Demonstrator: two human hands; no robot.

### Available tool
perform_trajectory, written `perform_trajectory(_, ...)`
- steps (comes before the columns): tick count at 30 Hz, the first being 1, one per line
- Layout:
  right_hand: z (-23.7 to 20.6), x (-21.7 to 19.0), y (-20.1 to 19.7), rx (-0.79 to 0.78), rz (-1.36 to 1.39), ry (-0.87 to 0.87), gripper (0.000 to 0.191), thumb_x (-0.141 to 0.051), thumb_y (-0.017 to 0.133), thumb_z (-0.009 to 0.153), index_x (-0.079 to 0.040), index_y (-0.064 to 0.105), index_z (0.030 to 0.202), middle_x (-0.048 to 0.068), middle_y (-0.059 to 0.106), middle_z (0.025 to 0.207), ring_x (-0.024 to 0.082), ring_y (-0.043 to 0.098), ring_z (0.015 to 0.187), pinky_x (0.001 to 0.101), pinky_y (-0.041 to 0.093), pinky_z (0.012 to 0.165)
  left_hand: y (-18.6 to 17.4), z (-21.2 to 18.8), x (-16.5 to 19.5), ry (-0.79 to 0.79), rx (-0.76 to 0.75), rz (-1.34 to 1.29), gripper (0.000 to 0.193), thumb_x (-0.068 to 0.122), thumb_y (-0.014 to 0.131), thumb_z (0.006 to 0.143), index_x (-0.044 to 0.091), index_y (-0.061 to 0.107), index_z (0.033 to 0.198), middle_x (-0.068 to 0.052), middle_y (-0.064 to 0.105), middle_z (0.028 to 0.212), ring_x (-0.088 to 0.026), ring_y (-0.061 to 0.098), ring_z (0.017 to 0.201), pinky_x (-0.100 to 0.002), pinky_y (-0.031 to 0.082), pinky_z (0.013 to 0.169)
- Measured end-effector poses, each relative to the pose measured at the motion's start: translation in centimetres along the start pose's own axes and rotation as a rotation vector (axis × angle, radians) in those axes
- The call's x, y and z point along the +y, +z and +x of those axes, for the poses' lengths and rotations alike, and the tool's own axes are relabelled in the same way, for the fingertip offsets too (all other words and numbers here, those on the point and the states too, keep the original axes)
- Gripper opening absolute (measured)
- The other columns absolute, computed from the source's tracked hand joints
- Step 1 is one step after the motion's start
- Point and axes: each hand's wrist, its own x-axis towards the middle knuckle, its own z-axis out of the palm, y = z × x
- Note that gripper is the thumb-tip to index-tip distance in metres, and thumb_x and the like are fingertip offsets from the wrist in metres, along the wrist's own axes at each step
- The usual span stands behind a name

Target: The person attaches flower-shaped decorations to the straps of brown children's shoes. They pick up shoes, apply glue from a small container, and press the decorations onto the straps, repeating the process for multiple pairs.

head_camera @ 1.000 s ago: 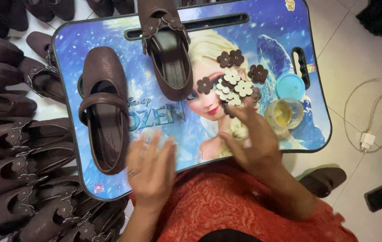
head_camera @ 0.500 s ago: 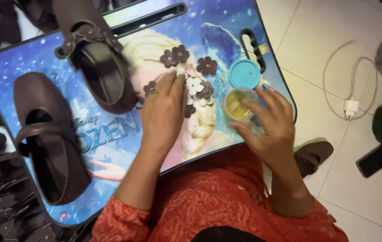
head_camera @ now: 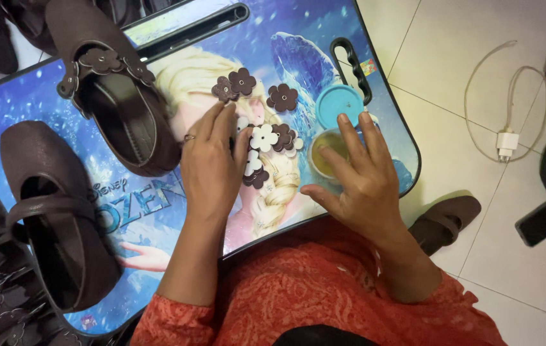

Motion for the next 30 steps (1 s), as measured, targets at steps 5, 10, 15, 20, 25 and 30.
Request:
perform_trajectory(5,0.2,-0.1,-0.4,0.003,0.006,0.008,0.062,-0.059,0.079,0.085,-0.004,0.076,0.111,0.023,0.052,0.153,0.045,0.039,0.149,0.0561,0.039,0.12,0.0,-0.3,-0.3,-0.019,-0.022,0.023,0.034,0.02,0.081,0.089,0.002,0.071,0.115,-0.014,0.069,0.128,-0.034,0.063,0.116,-0.044,0.051,0.094)
perform_trajectory(10,-1.2,-0.7,-2.3,0.088,0.046,0.045,0.058,-0.057,0.076,0.087,-0.003,0.075,0.107,0.025,0.054,0.151,0.045,0.039,0.15,0.0546,0.039,0.121,-0.2,-0.7,-0.5,-0.055,-0.013,-0.021,0.041,0.019,0.082,0.088,0.001,0.07,0.124,-0.014,0.068,0.129,-0.034,0.062,0.116,-0.044,0.05,0.097)
perform_trajectory(15,-2.1,-1.3,-2.8,0.075,0.045,0.04,0.057,-0.056,0.077,0.086,-0.003,0.075,0.106,0.025,0.055,0.149,0.045,0.04,0.149,0.0535,0.04,0.12,-0.3,-1.0,-0.3,-0.044,0.031,0.123,0.047,0.024,0.083,0.087,0.0,0.068,0.125,-0.017,0.067,0.125,-0.038,0.06,0.113,-0.045,0.048,0.094)
perform_trajectory(20,-2.6,-1.6,-2.5,0.053,0.05,0.042,0.056,-0.054,0.08,0.086,-0.002,0.075,0.106,0.025,0.056,0.148,0.044,0.041,0.148,0.052,0.041,0.119,-0.5,-1.1,-0.3,-0.049,-0.005,0.012,0.029,0.015,0.078,0.094,0.006,0.073,0.121,-0.012,0.071,0.12,-0.033,0.064,0.109,-0.043,0.05,0.093)
perform_trajectory(25,-3.3,-2.1,-3.0,0.038,0.073,0.03,0.047,-0.049,0.081,0.086,-0.004,0.074,0.093,0.022,0.059,0.147,0.042,0.044,0.147,0.0501,0.041,0.119,-1.3,-1.6,0.5,0.005,0.117,-0.158,0.023,0.007,0.073,0.101,0.007,0.071,0.124,-0.012,0.072,0.119,-0.029,0.069,0.108,-0.038,0.055,0.098)
perform_trajectory(30,-3.6,-3.3,-4.2,0.07,0.37,0.062,0.041,-0.046,0.074,0.086,-0.007,0.074,0.098,0.017,0.06,0.147,0.038,0.047,0.149,0.0474,0.039,0.124,-3.2,-3.6,2.1,-0.415,-0.006,-0.52,0.046,0.011,0.074,0.098,0.013,0.064,0.142,-0.006,0.07,0.088,-0.008,0.057,0.074,-0.023,0.05,0.066)
